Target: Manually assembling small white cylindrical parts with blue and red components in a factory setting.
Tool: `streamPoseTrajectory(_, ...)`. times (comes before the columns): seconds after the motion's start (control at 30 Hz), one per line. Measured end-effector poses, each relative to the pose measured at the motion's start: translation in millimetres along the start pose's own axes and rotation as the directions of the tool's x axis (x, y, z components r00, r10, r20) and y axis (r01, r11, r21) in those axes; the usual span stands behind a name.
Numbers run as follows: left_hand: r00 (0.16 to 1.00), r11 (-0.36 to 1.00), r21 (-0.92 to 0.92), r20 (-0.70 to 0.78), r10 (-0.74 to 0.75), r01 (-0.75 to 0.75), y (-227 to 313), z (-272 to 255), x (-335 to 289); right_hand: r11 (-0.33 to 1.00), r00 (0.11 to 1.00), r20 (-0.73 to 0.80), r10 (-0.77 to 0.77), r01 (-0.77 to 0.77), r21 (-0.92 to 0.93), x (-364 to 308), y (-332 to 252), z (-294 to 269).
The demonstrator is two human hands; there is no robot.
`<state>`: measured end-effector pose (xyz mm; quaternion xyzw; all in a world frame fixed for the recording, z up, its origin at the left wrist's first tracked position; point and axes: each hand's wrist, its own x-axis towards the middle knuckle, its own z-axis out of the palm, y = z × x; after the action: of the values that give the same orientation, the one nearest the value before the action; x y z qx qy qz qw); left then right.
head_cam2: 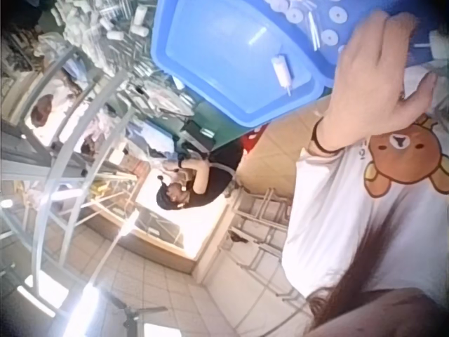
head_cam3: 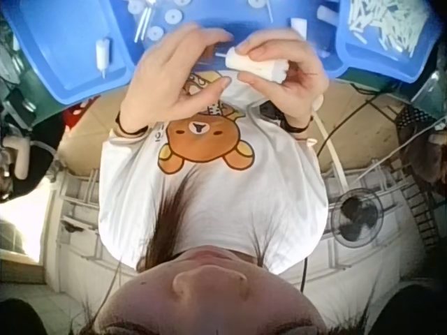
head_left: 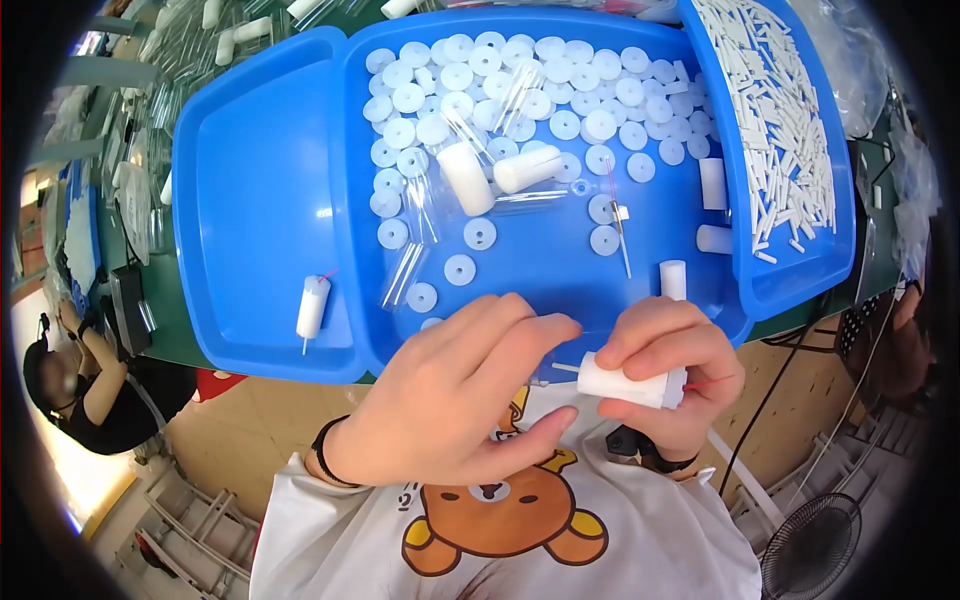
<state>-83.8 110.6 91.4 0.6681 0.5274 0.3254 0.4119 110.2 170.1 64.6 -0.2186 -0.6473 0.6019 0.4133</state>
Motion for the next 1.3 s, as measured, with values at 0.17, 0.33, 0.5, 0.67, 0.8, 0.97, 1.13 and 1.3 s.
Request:
streamPoseTrajectory(0.17, 0.996, 0.991, 0.101, -0.013, 0.091, -0.089, -2.8, 5.7, 3.7, 0.998, 0.998, 0.059, 0.016, -0.012, -0.061, 4.1, -3.1, 4.1)
streamPoseTrajectory(0.33, 0.999, 0.992, 0.115, -0.013, 0.046, -0.044, -2.3, 4.5, 3.5, 0.990, 0.990, -0.004, 0.139, -0.139, -0.037, 1.7, -3.6, 10.8)
streamPoseTrajectory(0.5, 0.997, 0.997, 0.018, -0.006, -0.071, 0.071, 0.2, 3.7, -0.7, 0.985, 0.990, 0.032, 0.141, -0.137, -0.107, -0.7, -1.1, 10.4)
streamPoseTrajectory(0.67, 0.998, 0.997, 0.074, 0.056, -0.025, 0.021, -1.3, 2.1, -0.9, 0.979, 0.976, 0.079, 0.202, -0.205, 0.022, -0.6, -1.9, 10.7)
streamPoseTrajectory(0.8, 0.993, 0.996, 0.076, 0.109, -0.050, 0.042, -4.8, 0.3, 0.9, 0.909, 0.931, -0.011, 0.364, -0.353, 0.220, -3.9, -7.6, 24.0)
streamPoseTrajectory(0.97, 0.989, 0.998, -0.030, 0.139, -0.057, 0.062, -1.5, -2.1, -1.2, 0.946, 0.946, -0.030, 0.323, -0.322, 0.045, -1.5, -5.4, 24.8)
streamPoseTrajectory(1.13, 0.983, 0.900, -0.421, 0.178, -0.040, 0.113, -1.2, -5.2, -3.9, 0.927, 0.937, 0.030, 0.348, -0.349, 0.135, 1.3, -6.0, 25.1)
streamPoseTrajectory(1.3, 0.825, 0.382, -0.739, 0.427, -0.371, 0.555, 8.4, -10.1, -1.2, 0.976, 0.977, -0.157, 0.147, -0.118, 0.186, 11.0, -4.6, 26.9)
